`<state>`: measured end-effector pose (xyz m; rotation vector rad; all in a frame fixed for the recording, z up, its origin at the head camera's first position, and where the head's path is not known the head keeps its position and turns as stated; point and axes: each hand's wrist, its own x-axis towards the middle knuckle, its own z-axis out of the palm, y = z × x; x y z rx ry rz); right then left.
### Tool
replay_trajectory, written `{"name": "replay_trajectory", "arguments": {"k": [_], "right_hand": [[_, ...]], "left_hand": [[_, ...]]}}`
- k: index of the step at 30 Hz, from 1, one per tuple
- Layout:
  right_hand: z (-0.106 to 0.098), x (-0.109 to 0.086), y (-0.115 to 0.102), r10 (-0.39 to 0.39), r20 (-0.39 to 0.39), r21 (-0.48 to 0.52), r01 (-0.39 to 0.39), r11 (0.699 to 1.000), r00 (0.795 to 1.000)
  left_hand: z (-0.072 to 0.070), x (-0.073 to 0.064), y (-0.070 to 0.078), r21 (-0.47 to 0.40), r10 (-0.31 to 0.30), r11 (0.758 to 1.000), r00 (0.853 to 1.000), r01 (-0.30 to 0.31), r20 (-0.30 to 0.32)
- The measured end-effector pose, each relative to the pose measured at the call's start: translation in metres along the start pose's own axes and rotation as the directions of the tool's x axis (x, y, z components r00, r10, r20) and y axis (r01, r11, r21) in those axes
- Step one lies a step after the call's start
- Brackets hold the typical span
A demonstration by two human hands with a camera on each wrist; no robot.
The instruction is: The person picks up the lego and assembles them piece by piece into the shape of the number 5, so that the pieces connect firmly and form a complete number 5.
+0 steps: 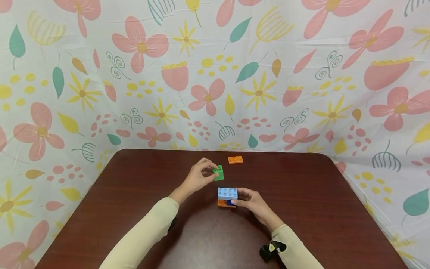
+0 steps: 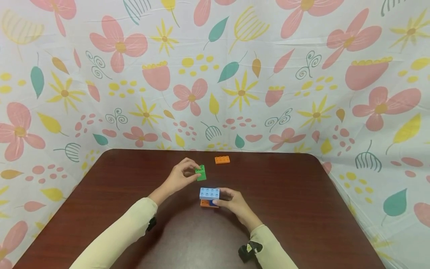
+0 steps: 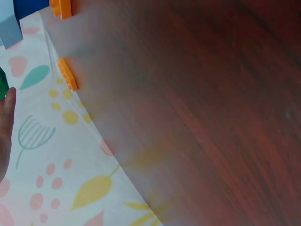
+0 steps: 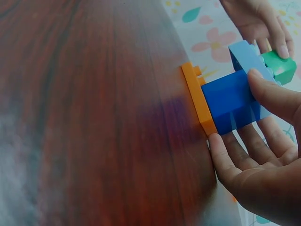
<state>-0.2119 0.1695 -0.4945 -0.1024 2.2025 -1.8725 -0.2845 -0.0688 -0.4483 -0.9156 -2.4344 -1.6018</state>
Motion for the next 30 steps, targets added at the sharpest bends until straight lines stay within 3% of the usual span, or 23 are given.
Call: {"name": "replay_trajectory", "arguments": {"k": [9,16,30], "right_hand": [[0.000,-0.001,-0.002,-0.017,0.011,0.008,0.017,1.000,1.000],[-0.001,-0.001,-0.002,-0.015,0.016,0.013,0.015,1.000,1.000],[-0.003,0.002,0.002,-0.015,0.030,-0.002,0.015,1.000,0.999]], "left_hand": [[0.007,-0.009,0.008,-0.047,0.056,0.997,0.997,-0.054,0.043],[0.002,-0.022,0.047,-0.067,0.085,0.995,0.993,-0.079,0.085],[0.006,-0.034,0.045,-0.094,0.125,0.989,0.984,-0.113,0.124]]}}
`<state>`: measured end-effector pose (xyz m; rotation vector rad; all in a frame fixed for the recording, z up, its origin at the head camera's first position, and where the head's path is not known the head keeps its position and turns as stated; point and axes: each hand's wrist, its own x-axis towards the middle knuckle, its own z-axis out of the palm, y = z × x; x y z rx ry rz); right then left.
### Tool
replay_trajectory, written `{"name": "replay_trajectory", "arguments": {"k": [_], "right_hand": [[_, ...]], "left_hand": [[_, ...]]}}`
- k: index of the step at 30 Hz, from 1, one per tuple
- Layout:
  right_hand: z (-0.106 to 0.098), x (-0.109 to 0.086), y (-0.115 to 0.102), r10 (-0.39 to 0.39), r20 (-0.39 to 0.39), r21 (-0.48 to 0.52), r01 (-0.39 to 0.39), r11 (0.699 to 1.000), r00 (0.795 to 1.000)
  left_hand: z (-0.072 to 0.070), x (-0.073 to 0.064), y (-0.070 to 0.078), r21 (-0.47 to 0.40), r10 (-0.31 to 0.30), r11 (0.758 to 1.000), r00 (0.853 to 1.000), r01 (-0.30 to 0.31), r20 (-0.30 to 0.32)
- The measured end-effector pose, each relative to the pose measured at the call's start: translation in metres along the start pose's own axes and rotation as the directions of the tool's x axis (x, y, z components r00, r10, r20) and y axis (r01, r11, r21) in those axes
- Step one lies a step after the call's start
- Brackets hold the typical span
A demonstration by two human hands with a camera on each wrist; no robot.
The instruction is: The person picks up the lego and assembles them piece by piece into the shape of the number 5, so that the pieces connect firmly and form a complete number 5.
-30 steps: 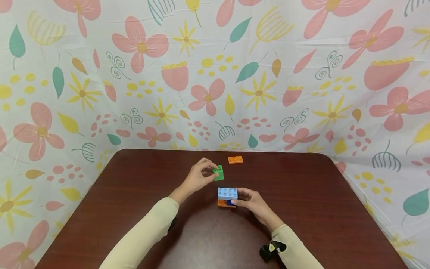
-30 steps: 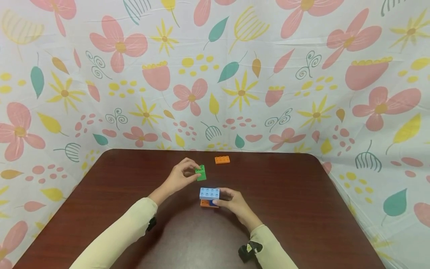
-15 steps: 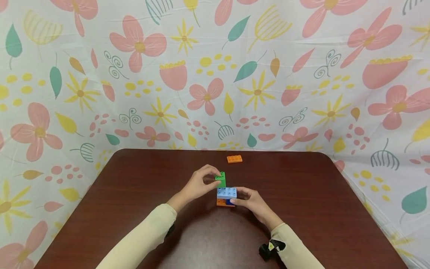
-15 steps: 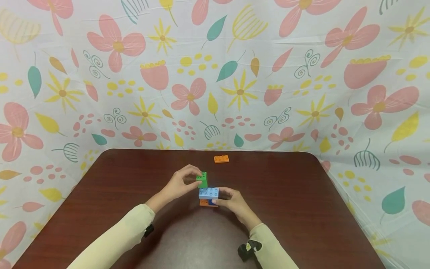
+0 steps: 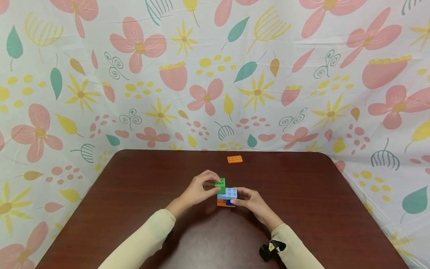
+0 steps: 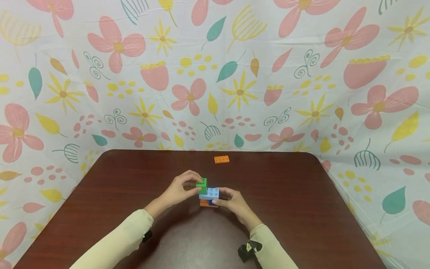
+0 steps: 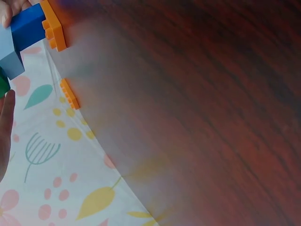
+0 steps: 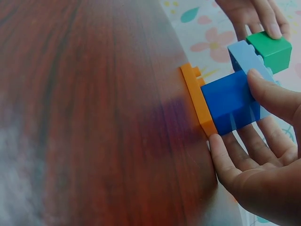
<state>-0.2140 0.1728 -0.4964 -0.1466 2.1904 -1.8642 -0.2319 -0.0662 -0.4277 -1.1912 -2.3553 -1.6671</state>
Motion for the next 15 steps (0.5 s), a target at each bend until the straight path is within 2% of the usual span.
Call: {"name": "replay_trajectory", "arguments": {"k": [9,15], "right_hand": [[0.0013,-0.0013,-0.0007,0.004,0.000,0.001,-0.004,1.000,1.000],[0.0011,-0.0028,-0.0023,-0.010,0.013,0.014,0.010,1.000,1.000]], "left_hand": [[0.0005,-0.0045,-0.0004,0.017,0.015,1.000,1.000,-0.015,-0.002],[0.0012,-0.0053,-0.0022,-0.011,0.009,1.000,1.000,-0.008,0.013]]}}
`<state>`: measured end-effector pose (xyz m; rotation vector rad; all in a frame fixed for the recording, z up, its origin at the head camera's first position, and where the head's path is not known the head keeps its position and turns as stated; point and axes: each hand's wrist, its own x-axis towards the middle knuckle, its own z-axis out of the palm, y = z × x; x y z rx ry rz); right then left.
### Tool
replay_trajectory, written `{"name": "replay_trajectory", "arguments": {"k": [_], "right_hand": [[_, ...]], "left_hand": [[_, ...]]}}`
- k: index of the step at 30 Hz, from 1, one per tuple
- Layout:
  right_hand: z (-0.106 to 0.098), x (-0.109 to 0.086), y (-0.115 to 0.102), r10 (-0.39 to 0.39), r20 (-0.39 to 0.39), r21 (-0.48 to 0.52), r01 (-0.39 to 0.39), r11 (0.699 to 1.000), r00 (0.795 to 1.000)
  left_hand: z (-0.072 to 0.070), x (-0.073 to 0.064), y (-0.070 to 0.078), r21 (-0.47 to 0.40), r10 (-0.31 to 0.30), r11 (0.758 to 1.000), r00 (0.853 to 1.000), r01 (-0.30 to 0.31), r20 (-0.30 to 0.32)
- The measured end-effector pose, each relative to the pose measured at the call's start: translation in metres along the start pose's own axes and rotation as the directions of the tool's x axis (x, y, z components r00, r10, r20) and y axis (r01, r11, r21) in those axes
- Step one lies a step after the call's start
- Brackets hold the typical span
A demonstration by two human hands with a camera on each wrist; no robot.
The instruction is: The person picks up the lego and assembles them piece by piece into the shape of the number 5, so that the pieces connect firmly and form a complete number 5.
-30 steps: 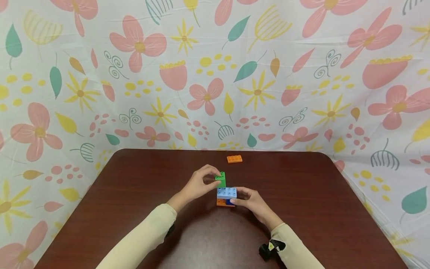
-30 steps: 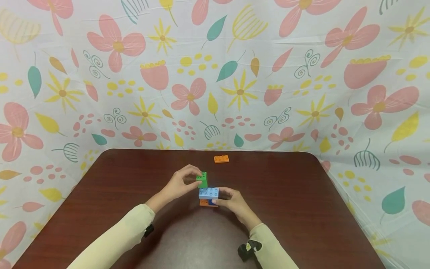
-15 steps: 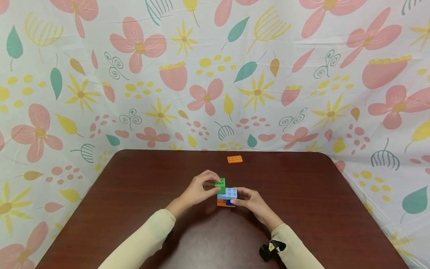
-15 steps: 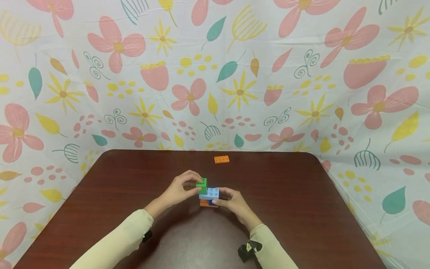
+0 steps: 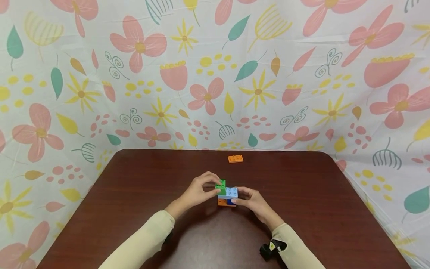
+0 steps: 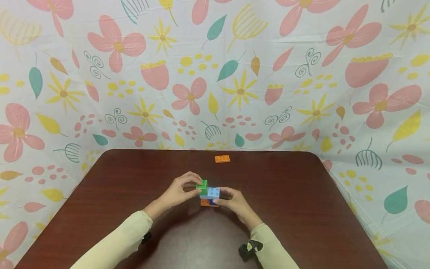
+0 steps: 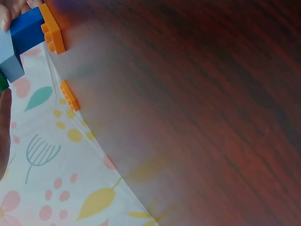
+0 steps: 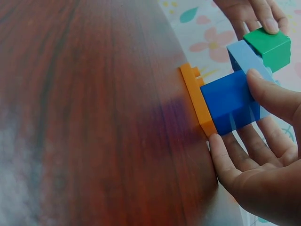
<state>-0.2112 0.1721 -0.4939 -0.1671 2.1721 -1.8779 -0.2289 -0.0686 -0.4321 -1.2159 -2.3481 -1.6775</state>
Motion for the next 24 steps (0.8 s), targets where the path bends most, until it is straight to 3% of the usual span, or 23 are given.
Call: {"name": "replay_trajectory", "arguments": {"k": [7,24], "right_hand": [[-0.001,0.000,0.000,-0.003,0.004,0.010,0.003,1.000,1.000],[0.000,0.000,0.001,0.012,-0.007,0.014,-0.011,1.000,1.000]], "left_hand": [[-0.001,0.001,0.001,-0.025,-0.005,1.000,1.000,0.006,0.015],[-0.004,0.010,0.011,0.005,-0.027,1.000,0.994,0.026,0.107]]}}
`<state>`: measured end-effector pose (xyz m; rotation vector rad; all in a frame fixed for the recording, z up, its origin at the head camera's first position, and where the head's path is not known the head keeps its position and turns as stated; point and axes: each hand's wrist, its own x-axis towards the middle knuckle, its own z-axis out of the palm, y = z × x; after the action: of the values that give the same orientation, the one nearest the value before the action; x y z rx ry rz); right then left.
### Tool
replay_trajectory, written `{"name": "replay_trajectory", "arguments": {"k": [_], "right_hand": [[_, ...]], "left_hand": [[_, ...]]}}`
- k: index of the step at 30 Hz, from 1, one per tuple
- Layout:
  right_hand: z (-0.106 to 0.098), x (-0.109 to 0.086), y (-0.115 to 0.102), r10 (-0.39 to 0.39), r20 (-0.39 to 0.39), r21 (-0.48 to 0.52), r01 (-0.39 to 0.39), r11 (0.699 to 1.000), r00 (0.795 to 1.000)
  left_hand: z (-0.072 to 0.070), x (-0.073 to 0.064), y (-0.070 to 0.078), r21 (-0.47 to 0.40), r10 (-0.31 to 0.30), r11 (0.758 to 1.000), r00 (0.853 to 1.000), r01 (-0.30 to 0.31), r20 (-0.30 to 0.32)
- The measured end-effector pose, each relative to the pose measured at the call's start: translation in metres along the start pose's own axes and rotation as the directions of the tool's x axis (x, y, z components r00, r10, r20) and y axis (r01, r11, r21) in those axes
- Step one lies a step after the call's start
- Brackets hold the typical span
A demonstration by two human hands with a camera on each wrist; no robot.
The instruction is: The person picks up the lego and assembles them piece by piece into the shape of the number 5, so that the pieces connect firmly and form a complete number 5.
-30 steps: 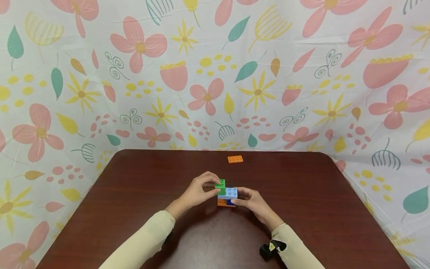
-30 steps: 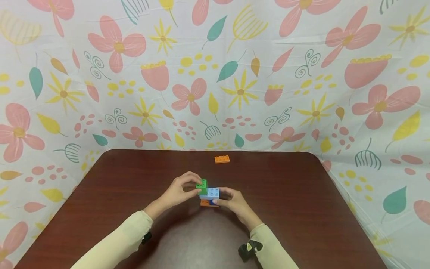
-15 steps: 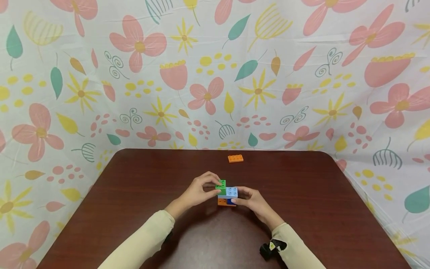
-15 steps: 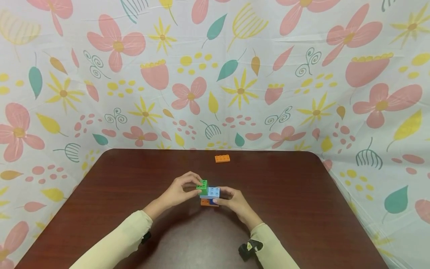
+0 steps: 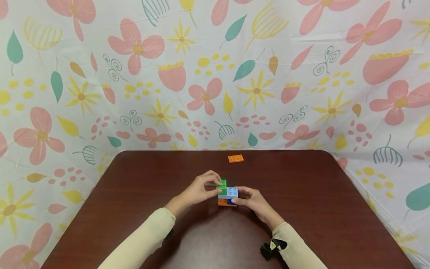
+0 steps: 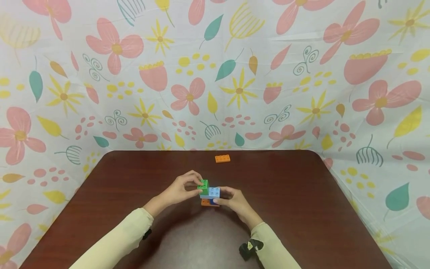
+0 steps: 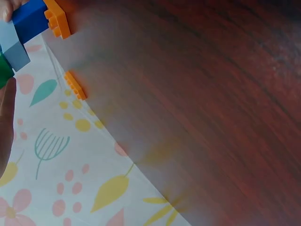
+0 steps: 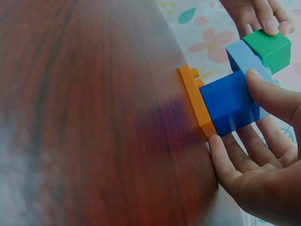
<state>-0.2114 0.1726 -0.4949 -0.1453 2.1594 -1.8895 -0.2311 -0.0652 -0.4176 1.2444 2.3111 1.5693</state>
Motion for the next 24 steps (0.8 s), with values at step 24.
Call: {"name": "replay_trajectory", "arguments": {"k": [24], "right_hand": [[0.000,0.000,-0.001,0.009,-0.017,-0.007,-0.009,1.000,1.000]], "left_hand": [[-0.001,0.008,0.002,0.059,-0.045,0.997,0.995,0.040,0.085]]}}
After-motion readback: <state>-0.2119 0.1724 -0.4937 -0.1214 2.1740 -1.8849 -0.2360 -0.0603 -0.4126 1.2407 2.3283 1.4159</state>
